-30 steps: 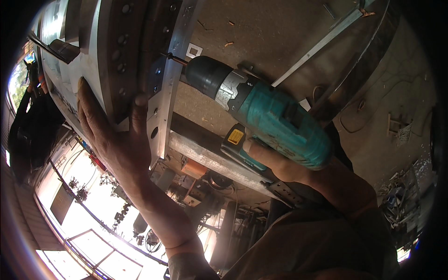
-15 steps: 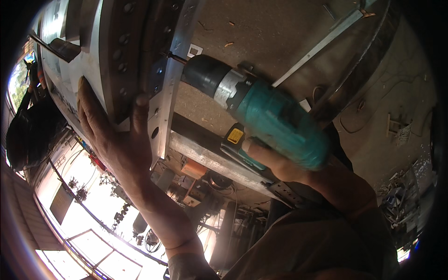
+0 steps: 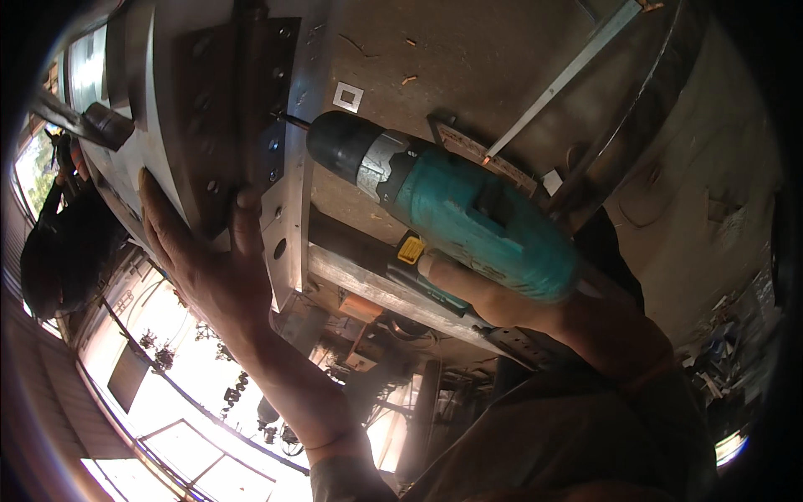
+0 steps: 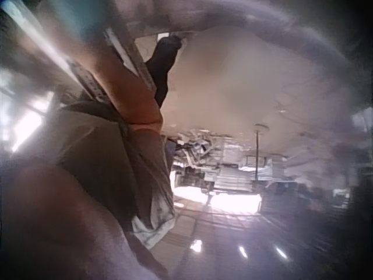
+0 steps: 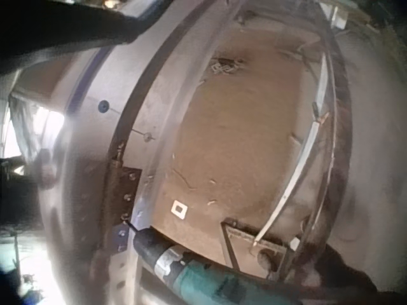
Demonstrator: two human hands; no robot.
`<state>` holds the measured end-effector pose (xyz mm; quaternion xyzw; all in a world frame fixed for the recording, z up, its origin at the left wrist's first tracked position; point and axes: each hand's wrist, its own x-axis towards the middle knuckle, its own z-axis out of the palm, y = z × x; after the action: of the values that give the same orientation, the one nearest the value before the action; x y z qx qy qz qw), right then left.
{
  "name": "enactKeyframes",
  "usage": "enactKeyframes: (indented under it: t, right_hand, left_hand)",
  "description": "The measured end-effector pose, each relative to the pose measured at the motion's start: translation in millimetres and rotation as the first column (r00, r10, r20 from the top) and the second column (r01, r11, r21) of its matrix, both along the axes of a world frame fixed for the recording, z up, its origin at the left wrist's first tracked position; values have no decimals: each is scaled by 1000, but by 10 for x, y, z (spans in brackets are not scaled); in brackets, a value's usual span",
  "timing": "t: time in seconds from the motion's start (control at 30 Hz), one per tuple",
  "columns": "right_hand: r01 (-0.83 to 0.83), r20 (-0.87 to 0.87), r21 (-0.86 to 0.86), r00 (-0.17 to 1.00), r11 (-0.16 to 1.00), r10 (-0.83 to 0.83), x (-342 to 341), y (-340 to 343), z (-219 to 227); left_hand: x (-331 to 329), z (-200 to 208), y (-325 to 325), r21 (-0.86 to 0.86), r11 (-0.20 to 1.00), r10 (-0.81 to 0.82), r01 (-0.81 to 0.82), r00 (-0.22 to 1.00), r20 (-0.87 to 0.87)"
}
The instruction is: The person uses a cordless drill to fasten screws into a metal frame assembly. They repeatedly pick up screws, align the drill, and drive the screws into pre-drilled holes along the frame's edge.
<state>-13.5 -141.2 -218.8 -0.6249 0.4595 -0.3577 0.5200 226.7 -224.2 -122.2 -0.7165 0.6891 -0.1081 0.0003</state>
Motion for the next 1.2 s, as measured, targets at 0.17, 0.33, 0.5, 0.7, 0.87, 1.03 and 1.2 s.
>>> enactKeyframes:
  t: [0.17,0.33,0.5,0.7,0.87,1.03,1.2]
  right_hand:
    - [51,105,173,992,984,-70,127,34,-27]
    - [112,91,115,988,987,-123,222,66,-18]
    - [59,-30,-90,998,994,-62,234,95,-86]
    - [203,178,13,963,979,-202,321,125,-155]
    - [39,529,249,832,968,-170,288,97,-151]
    - [86,434,312,873,946,-223,292,69,-88]
    - [134,227,101,962,986,-153,258,58,-83]
  left_hand:
    - [9,-24,-22,0,999,-33,33,999,-20]
    - [15,-27,-7,22,1000,11,-10,1000,-16]
    - [52,-34,-20,11,999,-33,33,999,-1]
    - [62,-20,-15,18,1000,-8,8,999,45]
    - [52,-21,-14,26,1000,14,-15,999,35]
    - [68,-26,-26,36,999,2,-2,1000,-17]
    - [62,-17,-19,30,1000,6,-7,1000,30]
